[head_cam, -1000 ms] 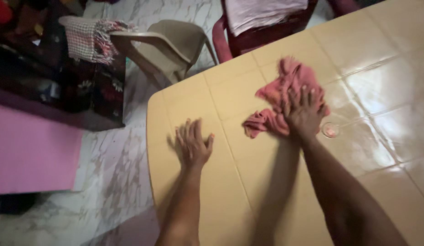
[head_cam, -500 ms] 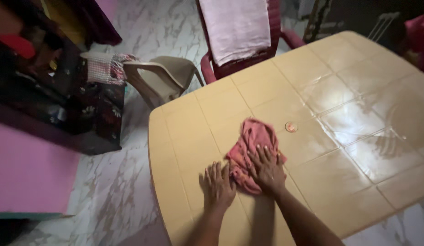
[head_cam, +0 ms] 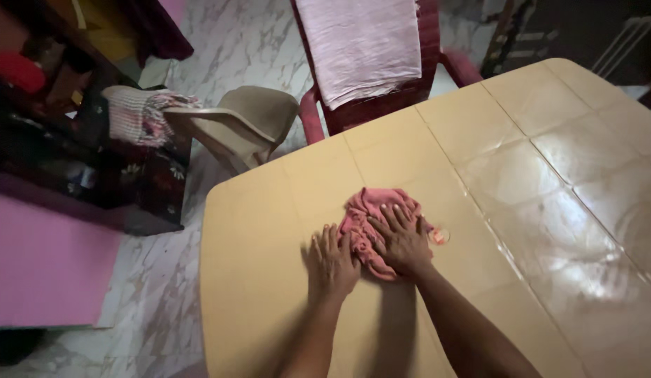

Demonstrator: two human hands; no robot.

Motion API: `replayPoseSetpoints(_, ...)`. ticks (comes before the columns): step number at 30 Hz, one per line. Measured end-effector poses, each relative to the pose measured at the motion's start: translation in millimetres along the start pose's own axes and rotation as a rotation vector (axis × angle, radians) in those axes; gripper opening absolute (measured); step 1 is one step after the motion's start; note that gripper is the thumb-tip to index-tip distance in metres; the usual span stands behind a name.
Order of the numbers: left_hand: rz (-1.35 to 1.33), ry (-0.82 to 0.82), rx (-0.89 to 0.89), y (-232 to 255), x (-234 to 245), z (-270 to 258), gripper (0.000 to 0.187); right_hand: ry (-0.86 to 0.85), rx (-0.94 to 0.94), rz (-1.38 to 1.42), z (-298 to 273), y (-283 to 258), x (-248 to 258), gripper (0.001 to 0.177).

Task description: The person folds a pink and yellow cloth and places it on a chair, then fills a metal cup with water at a sink. They pour water onto a tiled table and wipe the surface with a pink cloth, repeatedly spreading and wiping the wet area.

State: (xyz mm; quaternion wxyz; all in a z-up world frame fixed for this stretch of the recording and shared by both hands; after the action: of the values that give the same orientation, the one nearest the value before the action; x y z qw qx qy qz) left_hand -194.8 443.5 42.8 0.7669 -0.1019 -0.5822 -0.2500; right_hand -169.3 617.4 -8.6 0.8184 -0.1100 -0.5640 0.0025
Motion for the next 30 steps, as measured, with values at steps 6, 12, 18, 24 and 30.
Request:
replayPoseSetpoints(6, -0.079, 0.207, 0.077, 30.6, -67.6, 80.6, 0.061, -0.002, 0.055, 0.074, 84.8, 56.3, -15.0, 0.067)
replayPoseSetpoints(12, -0.058, 0.276, 0.167, 79.6, -123.9, 143.7, 0.064, 0.117, 0.054, 0.09, 154.6, 126.7, -33.8, 0.062)
replayPoseSetpoints(18, -0.046, 0.25, 0.089, 164.5, -132.8, 193.9, 0.073, 0.252, -0.06, 0.045, 189.0, 228.4, -45.5, 0.057)
replayPoseSetpoints(24, -0.079, 0.004, -0.028, 267.1, -139.4, 232.7, 0.103, 0.377, -0.183, -0.067, 205.5, 363.0, -34.2, 0.056)
replayPoseSetpoints(30, -0.032, -0.097, -0.077, 322.9, -142.9, 247.9, 0.126, 0.434, -0.281, -0.164, 187.9, 483.2, 0.4, 0.056)
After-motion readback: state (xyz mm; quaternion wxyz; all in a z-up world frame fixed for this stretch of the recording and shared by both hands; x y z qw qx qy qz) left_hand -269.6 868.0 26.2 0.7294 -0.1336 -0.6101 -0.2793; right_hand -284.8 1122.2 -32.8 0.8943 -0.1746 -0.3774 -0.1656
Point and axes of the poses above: each hand's wrist, its own z-axis towards the middle knuckle, its own x-axis out of the back of the hand, y = z × x, the point moved 5 cm from there along z, towards the middle knuckle, and after that the axes turned 13 degrees about y, right-handed, at the moved point
